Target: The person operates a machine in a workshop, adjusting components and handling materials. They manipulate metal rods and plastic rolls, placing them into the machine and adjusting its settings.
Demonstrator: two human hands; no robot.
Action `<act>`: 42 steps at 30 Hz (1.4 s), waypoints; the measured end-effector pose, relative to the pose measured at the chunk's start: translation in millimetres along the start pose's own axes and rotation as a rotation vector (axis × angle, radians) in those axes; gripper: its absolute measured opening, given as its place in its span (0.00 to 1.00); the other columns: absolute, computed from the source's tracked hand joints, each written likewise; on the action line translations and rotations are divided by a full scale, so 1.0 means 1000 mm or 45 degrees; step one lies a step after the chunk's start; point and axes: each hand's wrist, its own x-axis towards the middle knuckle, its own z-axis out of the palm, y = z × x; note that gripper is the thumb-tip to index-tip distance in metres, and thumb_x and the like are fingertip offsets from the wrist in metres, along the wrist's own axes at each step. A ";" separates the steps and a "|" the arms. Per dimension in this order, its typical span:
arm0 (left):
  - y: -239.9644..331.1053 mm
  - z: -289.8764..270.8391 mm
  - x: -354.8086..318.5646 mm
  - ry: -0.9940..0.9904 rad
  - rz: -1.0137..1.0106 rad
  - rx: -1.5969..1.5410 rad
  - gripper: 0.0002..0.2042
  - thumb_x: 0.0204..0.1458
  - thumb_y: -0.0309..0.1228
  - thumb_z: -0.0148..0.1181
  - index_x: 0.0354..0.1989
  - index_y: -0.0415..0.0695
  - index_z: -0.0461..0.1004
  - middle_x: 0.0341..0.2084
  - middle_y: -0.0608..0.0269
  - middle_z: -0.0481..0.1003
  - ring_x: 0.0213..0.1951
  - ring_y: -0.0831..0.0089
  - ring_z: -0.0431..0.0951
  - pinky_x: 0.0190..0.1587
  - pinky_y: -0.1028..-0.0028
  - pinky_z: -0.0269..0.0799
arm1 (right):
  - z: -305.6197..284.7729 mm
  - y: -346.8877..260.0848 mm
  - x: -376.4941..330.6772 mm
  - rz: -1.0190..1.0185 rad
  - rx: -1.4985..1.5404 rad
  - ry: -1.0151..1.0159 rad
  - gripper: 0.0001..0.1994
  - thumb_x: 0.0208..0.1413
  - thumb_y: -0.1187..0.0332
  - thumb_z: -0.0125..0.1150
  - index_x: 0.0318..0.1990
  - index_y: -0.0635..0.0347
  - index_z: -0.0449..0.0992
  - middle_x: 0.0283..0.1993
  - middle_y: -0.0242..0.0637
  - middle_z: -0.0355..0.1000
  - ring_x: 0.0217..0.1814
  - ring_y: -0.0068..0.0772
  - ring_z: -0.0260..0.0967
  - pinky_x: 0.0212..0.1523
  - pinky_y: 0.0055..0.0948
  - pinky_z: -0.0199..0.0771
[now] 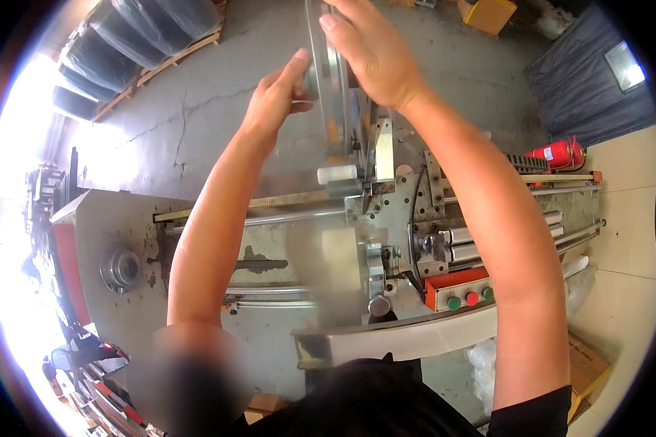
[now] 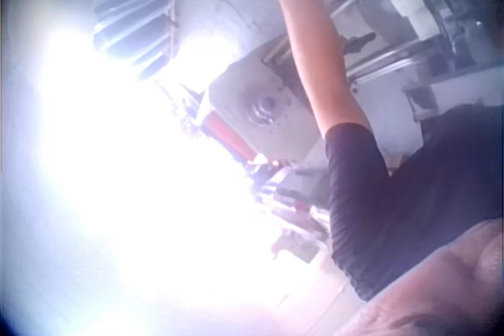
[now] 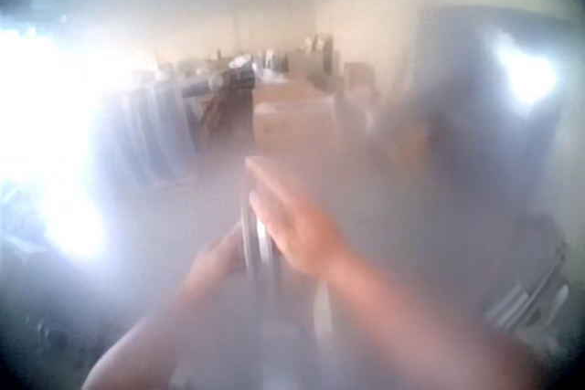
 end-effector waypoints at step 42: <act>-0.076 0.078 -0.171 0.065 0.026 -0.474 0.07 0.62 0.27 0.65 0.44 0.37 0.81 0.37 0.60 0.85 0.39 0.78 0.81 0.47 0.75 0.76 | -0.004 -0.009 0.012 0.002 -0.073 -0.057 0.27 0.74 0.56 0.44 0.70 0.68 0.64 0.73 0.53 0.62 0.78 0.49 0.55 0.78 0.41 0.49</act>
